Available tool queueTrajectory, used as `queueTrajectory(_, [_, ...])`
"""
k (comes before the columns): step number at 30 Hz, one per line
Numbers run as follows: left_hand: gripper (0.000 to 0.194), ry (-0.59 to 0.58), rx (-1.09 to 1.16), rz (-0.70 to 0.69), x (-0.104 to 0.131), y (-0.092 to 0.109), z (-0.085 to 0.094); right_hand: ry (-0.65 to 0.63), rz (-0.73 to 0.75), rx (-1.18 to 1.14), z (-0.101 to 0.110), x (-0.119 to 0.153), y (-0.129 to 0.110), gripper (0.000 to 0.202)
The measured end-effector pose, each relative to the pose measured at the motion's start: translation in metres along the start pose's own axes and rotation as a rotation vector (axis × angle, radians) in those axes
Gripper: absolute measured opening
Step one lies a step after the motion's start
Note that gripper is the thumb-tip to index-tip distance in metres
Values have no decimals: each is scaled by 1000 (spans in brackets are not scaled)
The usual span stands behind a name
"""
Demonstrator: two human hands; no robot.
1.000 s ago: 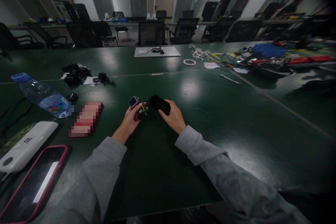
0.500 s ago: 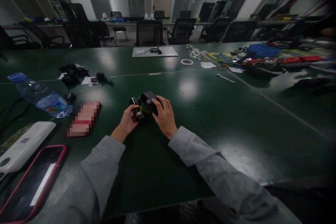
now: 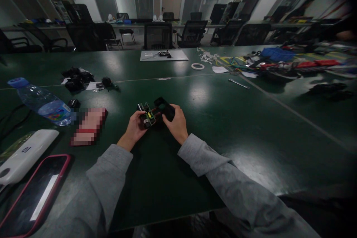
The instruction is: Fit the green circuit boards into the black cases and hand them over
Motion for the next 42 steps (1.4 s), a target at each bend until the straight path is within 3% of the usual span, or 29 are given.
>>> queueTrajectory(8, [35,29,31,-2,-3,-1,6,-66,-114,15,-7,-4,18,46])
queueTrajectory(23, [35,55,72,-30,-4,4,9,-73,65,-4,5,-1,10,42])
queueTrajectory(27, [37,46,72,-28,-4,4,10,-87,19,-7,6,0,13,43])
queueTrajectory(30, [38,29,77,-26,-4,4,10,-89,-71,-68,13,-3,29,45])
queueTrajectory(32, [39,20,78,-28,-3,5,10,-36,-148,-101,33,-11,53,48])
queueTrajectory(34, [39,19,74,-26,-2,5,10,80,-228,-80,73,-24,91,51])
queueTrajectory(36, [40,22,70,-21,-1,5,10,227,-323,0,131,-38,139,53])
queueTrajectory(39, [41,12,70,-21,0,6,9,419,-522,157,235,-46,215,57])
queueTrajectory(41, [41,9,69,-22,1,6,8,554,-650,207,299,-31,247,53])
queueTrajectory(42, [41,10,68,-21,1,6,8,583,-642,206,321,-20,250,49])
Point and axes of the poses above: each hand's wrist, its own x-axis away from the middle knuckle, its own z-axis out of the back of the hand, y = z × x, the point moved 7 cm from there along -x, towards the middle knuckle, and after that the axes turned 9 degrees about -z, right-handed, at the moved point
